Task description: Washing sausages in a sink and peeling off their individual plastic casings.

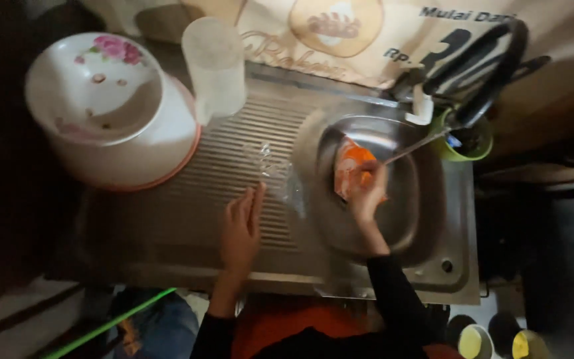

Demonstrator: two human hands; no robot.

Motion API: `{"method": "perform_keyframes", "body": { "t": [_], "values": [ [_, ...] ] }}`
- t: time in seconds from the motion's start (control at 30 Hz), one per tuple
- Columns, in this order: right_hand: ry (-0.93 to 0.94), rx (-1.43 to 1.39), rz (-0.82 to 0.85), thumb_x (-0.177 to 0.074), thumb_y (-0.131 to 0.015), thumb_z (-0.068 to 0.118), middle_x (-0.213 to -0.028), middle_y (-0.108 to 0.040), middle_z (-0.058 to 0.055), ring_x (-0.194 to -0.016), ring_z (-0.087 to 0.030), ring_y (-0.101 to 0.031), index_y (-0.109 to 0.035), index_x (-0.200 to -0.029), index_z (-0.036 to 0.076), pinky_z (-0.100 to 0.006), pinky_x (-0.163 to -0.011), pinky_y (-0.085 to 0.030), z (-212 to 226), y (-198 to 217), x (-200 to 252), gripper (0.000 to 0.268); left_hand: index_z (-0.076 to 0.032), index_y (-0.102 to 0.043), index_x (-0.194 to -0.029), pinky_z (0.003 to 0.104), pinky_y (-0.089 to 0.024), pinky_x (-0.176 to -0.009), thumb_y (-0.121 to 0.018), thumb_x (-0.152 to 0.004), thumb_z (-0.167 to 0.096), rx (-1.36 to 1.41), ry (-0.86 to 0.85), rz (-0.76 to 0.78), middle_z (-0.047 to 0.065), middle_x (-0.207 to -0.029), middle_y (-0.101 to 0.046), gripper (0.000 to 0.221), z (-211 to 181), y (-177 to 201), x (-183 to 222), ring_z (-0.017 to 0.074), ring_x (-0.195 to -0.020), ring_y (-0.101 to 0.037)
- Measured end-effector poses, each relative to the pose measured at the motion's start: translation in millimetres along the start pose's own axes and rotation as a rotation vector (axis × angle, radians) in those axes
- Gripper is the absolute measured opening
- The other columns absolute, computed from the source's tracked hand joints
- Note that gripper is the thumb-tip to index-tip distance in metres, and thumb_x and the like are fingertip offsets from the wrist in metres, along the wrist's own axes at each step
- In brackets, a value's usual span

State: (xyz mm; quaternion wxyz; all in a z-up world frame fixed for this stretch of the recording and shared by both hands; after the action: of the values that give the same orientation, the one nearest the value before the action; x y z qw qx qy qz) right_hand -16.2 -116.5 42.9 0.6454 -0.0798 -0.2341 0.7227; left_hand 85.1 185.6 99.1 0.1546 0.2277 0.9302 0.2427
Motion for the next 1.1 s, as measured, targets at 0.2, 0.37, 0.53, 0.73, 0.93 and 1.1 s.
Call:
{"method": "perform_keyframes", "body": {
  "t": [0.2,0.37,0.53,0.73,0.93,1.1],
  "values": [
    [0.338,1.44,0.405,-0.087,-0.072,0.03,-0.098,-0.073,-0.011,-0.096,-0.037,-0.07,-0.071,-0.103,0.016,-0.053,-0.08,-0.055,-19.5,83.2,-97.9,0.021,0.0,-0.041,-0.149,0.052,-0.026,-0.113,-0.054,-0.094,0.001,0.27,-0.067,-0.077,0.029,-0.141,-0.042,0.056,-17.2,-49.2,-8.7,0.0455,-0.136,-0.035],
    [0.214,1.942,0.457,-0.085,-0.074,0.042,-0.132,-0.053,-0.018,-0.107,-0.048,-0.064,-0.05,-0.13,0.02,-0.058,-0.084,-0.057,-25.2,80.3,-78.1,0.055,-0.015,-0.076,-0.095,0.042,-0.044,-0.101,-0.066,-0.081,-0.003,-0.058,-0.769,0.214,0.003,-0.142,-0.054,0.021,-85.1,-171.2,-25.2,0.029,-0.136,-0.047],
    [0.659,1.888,0.275,-0.09,-0.058,0.029,-0.075,-0.071,-0.011,-0.072,-0.035,-0.073,-0.066,-0.083,0.018,-0.046,-0.06,-0.057,-13.5,100.5,-110.8,0.015,-0.026,-0.07,-0.112,0.058,-0.019,-0.12,-0.049,-0.1,-0.027,-0.22,-0.908,0.42,-0.003,-0.154,-0.042,0.024,-48.5,-331.9,-86.0,0.0227,-0.147,-0.029],
    [0.956,1.625,0.298,-0.093,-0.055,0.027,-0.085,-0.065,-0.021,-0.086,-0.042,-0.065,-0.06,-0.102,0.006,-0.05,-0.076,-0.052,7.9,100.4,-112.4,0.023,-0.025,-0.062,-0.12,0.069,-0.012,-0.117,-0.039,-0.101,-0.022,-0.681,-0.936,0.37,-0.004,-0.122,-0.06,0.03,-63.7,-349.0,-156.5,0.0194,-0.121,-0.05],
    [1.304,1.83,0.375,-0.075,-0.057,0.024,-0.077,-0.064,0.002,-0.056,-0.021,-0.066,-0.063,-0.086,0.022,-0.032,-0.049,-0.051,-9.7,67.3,-63.7,0.014,-0.028,-0.065,-0.095,0.069,-0.02,-0.11,-0.045,-0.097,-0.023,-0.629,-0.787,0.217,-0.007,-0.097,-0.064,0.021,-77.1,-337.6,-175.7,0.0186,-0.105,-0.056],
    [1.06,1.777,0.444,-0.072,-0.066,0.032,-0.079,-0.062,-0.002,-0.055,-0.028,-0.07,-0.059,-0.095,0.015,-0.039,-0.045,-0.054,-34.2,77.3,-90.6,0.029,-0.027,-0.066,-0.091,0.074,-0.016,-0.109,-0.044,-0.097,-0.023,-0.616,-0.728,0.165,-0.005,-0.091,-0.065,0.023,-77.0,-321.6,-186.0,0.0204,-0.102,-0.058]
  ]
}}
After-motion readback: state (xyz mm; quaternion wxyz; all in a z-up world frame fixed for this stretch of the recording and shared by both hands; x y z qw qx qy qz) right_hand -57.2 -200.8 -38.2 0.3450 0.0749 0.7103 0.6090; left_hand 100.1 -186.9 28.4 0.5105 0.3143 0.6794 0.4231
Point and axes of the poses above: each hand's wrist, its own x-axis away from the middle knuckle, its own y-axis out of the back of the hand, z = x × y, the point moved 7 cm from there along -x, towards the middle knuckle
